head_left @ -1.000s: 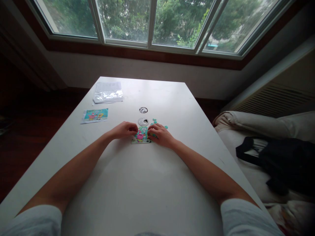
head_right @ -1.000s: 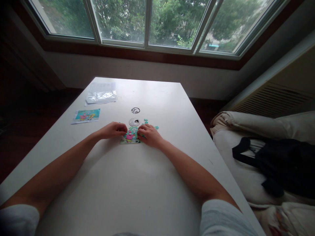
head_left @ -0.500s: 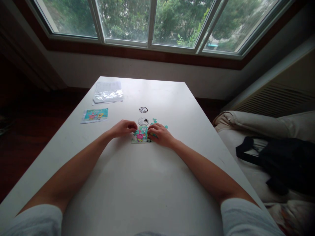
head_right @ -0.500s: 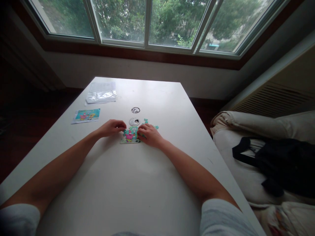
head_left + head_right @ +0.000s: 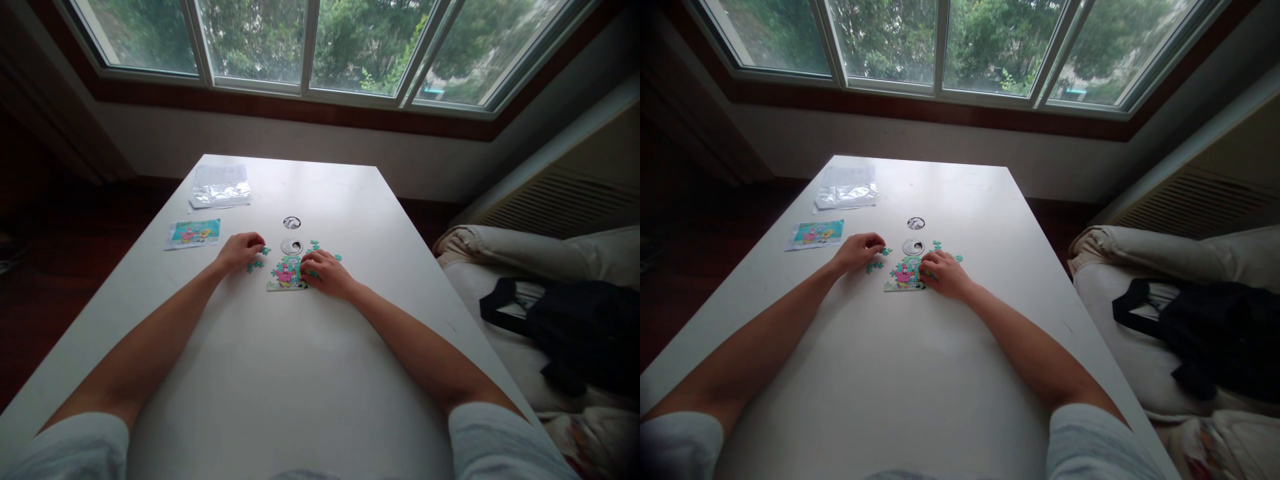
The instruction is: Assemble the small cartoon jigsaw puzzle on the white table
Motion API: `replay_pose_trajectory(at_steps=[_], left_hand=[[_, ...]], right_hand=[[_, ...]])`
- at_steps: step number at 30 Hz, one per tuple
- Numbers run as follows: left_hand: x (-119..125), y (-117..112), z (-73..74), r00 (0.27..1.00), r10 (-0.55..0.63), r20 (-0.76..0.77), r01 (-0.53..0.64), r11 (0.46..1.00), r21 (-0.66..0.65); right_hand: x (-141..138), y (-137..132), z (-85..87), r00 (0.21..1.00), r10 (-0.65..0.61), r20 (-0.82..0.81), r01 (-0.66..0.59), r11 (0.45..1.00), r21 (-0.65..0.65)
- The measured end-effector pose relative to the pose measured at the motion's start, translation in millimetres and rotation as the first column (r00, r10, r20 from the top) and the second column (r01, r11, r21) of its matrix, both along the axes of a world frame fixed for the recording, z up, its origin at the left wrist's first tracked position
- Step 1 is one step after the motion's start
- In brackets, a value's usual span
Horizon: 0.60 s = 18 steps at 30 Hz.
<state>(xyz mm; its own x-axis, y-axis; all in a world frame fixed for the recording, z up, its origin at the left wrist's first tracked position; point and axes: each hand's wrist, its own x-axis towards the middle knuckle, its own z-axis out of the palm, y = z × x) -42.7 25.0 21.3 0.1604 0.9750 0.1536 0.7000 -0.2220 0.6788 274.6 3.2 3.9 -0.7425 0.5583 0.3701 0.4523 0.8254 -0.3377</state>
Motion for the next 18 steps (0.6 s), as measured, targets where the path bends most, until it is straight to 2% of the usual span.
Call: replay_pose_trajectory(at_steps=[18], left_hand=[[-4.4, 3.5, -2.2, 1.000, 0.011, -0.024, -0.011, 1.000, -0.016]], right_hand=[[1.0, 0.1, -0.9, 1.000, 0.001, 0.004, -0.001, 1.000, 0.003]])
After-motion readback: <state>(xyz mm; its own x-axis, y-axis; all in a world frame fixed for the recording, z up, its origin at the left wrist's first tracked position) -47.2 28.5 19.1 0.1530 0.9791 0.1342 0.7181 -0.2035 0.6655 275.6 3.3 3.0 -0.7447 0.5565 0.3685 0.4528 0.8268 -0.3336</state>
